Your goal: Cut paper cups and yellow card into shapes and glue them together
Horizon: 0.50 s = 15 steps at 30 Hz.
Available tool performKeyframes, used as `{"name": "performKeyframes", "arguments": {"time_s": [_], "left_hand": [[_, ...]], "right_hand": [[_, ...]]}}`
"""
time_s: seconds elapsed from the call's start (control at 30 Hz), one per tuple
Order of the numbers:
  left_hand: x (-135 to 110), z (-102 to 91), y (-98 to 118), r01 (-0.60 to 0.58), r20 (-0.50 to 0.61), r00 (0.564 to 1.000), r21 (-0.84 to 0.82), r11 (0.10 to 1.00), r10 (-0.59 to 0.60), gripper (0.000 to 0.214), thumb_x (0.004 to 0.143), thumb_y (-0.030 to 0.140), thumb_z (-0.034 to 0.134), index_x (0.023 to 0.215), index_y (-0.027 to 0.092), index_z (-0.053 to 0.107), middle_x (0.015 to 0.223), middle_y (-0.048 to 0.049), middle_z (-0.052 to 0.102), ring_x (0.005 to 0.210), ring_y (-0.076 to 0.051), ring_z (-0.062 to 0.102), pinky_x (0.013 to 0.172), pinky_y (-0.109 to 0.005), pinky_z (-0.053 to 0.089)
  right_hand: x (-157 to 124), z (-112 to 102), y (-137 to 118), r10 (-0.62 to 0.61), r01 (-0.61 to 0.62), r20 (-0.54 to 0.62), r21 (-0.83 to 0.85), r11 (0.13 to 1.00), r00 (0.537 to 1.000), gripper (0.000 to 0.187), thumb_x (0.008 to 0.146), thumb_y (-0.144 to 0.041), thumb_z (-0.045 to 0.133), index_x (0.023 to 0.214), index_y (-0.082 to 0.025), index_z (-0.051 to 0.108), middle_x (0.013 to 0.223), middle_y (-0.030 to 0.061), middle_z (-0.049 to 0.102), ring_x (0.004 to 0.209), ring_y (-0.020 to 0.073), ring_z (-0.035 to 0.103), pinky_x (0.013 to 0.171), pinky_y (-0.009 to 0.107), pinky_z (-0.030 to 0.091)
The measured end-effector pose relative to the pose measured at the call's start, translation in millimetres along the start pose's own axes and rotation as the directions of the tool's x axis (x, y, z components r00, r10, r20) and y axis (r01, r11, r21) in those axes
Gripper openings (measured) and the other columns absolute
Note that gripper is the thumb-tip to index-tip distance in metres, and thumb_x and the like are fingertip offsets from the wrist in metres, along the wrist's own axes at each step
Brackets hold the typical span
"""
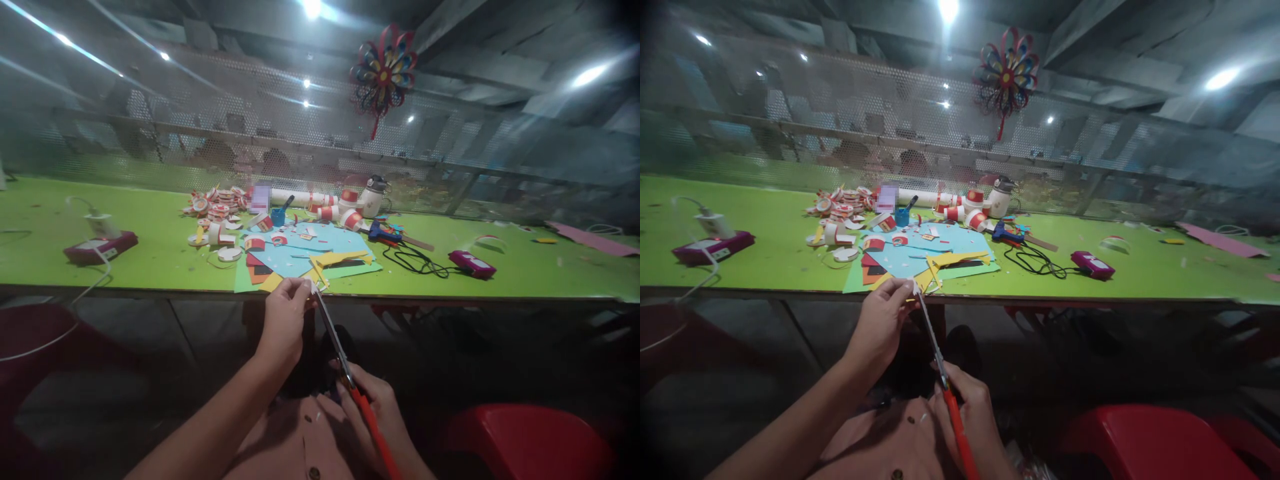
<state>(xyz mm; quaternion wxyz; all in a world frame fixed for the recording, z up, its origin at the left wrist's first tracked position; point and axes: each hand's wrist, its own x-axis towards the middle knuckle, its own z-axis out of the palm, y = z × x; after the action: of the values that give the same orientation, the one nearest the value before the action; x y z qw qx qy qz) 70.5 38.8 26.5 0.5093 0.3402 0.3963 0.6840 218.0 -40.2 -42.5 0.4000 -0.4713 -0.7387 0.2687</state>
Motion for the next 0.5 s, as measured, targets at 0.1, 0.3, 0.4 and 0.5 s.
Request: {"name": "performKeyframes", "arguments": {"time_s": [0.1, 0.3, 0.4, 0.5], "left_hand": [[0.0, 0.0, 0.3, 0.000, -0.001, 1.000, 0.009, 1.000, 0.000, 0.019, 0.071, 0.032, 0.066, 0.071, 0.015, 0.058, 0.067, 0.0015, 0.058, 0.063, -0.010, 0.053, 0.063, -0.023, 0.044], [-1.8, 0.5, 3.9, 0.033, -0.019, 0.999, 0.029, 0.999, -0.033, 0.019, 0.070, 0.033, 0.066, 0.070, 0.016, 0.057, 0.067, 0.0022, 0.058, 0.061, -0.010, 0.053, 0.061, -0.022, 0.043], [-2.2, 1.2, 5.3, 0.017, -0.013, 1.000, 0.039, 0.999, -0.017, 0.018, 0.071, 0.032, 0.065, 0.070, 0.015, 0.057, 0.066, 0.0018, 0.057, 0.062, -0.011, 0.052, 0.062, -0.023, 0.043], [-1.2, 2.3, 6.1, 0.007, 0.011, 1.000, 0.052, 0.999, -0.008, 0.018, 0.073, 0.032, 0.063, 0.069, 0.015, 0.056, 0.065, 0.0012, 0.055, 0.062, -0.011, 0.050, 0.062, -0.024, 0.042]], "right_hand": [[-0.5, 0.7, -0.9, -0.025, 0.025, -0.029, -0.006, 1.000, 0.999, 0.025, 0.083, -0.017, 0.049, 0.102, -0.012, 0.066, 0.080, 0.0060, 0.068, 0.069, 0.0145, 0.064, 0.066, 0.019, 0.050], [2.4, -1.8, -1.1, -0.063, 0.061, -0.047, -0.039, 0.997, 0.997, 0.025, 0.083, -0.015, 0.051, 0.101, -0.013, 0.067, 0.088, 0.0083, 0.073, 0.077, 0.0173, 0.068, 0.071, 0.020, 0.052], [4.2, -2.0, 2.6, -0.106, 0.105, -0.031, -0.006, 0.994, 0.994, 0.022, 0.083, -0.018, 0.052, 0.098, -0.015, 0.069, 0.084, 0.0074, 0.074, 0.073, 0.0180, 0.070, 0.066, 0.019, 0.054], [4.2, 1.0, 7.7, -0.070, 0.073, -0.083, 0.034, 0.997, 0.994, 0.021, 0.083, -0.026, 0.057, 0.097, -0.017, 0.070, 0.078, 0.0052, 0.073, 0.066, 0.0173, 0.069, 0.063, 0.019, 0.054]]}}
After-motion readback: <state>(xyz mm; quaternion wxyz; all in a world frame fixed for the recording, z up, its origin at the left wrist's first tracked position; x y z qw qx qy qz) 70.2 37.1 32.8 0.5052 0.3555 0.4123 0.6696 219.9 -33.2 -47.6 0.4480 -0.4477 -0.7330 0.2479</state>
